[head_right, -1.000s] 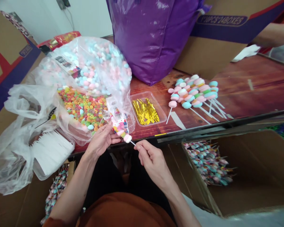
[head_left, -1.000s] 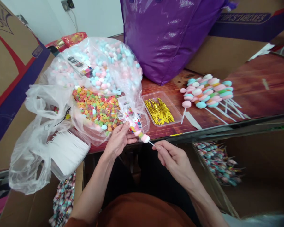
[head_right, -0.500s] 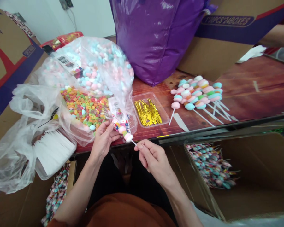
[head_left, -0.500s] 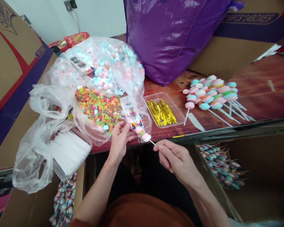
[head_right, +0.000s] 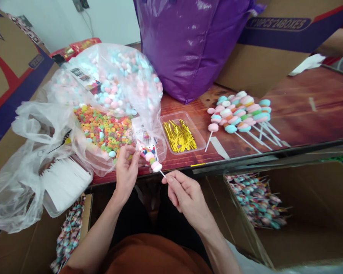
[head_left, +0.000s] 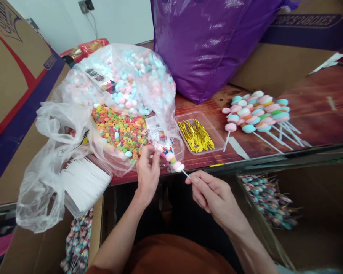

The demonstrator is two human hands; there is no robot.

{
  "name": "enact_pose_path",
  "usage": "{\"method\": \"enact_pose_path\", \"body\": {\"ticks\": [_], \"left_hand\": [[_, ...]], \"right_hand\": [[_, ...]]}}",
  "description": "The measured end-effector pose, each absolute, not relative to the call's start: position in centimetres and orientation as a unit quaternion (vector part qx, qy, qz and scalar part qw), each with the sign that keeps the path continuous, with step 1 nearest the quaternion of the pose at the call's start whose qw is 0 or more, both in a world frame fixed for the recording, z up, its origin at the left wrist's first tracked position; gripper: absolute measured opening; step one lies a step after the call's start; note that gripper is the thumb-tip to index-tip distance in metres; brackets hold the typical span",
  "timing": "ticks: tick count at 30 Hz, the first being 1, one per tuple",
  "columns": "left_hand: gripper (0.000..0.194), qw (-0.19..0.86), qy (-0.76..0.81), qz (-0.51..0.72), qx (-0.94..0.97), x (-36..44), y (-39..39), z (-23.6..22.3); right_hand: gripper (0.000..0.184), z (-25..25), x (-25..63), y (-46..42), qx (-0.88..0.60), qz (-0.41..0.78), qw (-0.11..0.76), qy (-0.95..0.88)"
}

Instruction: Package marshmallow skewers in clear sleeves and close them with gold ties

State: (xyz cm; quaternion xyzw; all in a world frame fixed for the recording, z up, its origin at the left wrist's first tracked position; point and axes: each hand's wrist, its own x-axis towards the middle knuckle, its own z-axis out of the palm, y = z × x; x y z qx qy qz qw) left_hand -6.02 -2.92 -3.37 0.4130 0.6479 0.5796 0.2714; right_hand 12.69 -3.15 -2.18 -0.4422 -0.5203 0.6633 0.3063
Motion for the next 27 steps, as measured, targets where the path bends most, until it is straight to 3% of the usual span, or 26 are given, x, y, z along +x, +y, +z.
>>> {"method": "enact_pose_path", "body": {"ticks": [7,27], "left_hand": [[0.011,0.183,0.629,0.536,0.532,-6.2,-4.0,-3.0],[0.017,0.097,0.639,0.483,0.591,-6.9,-3.5,-3.2]], "right_hand": [[0.033,-1.3,12.1,-3.3,-0.455,0.624,0.305,-0.557],[0.028,-1.5,12.2,-3.6,-0.424,0.553,0.283,-0.659]]}}
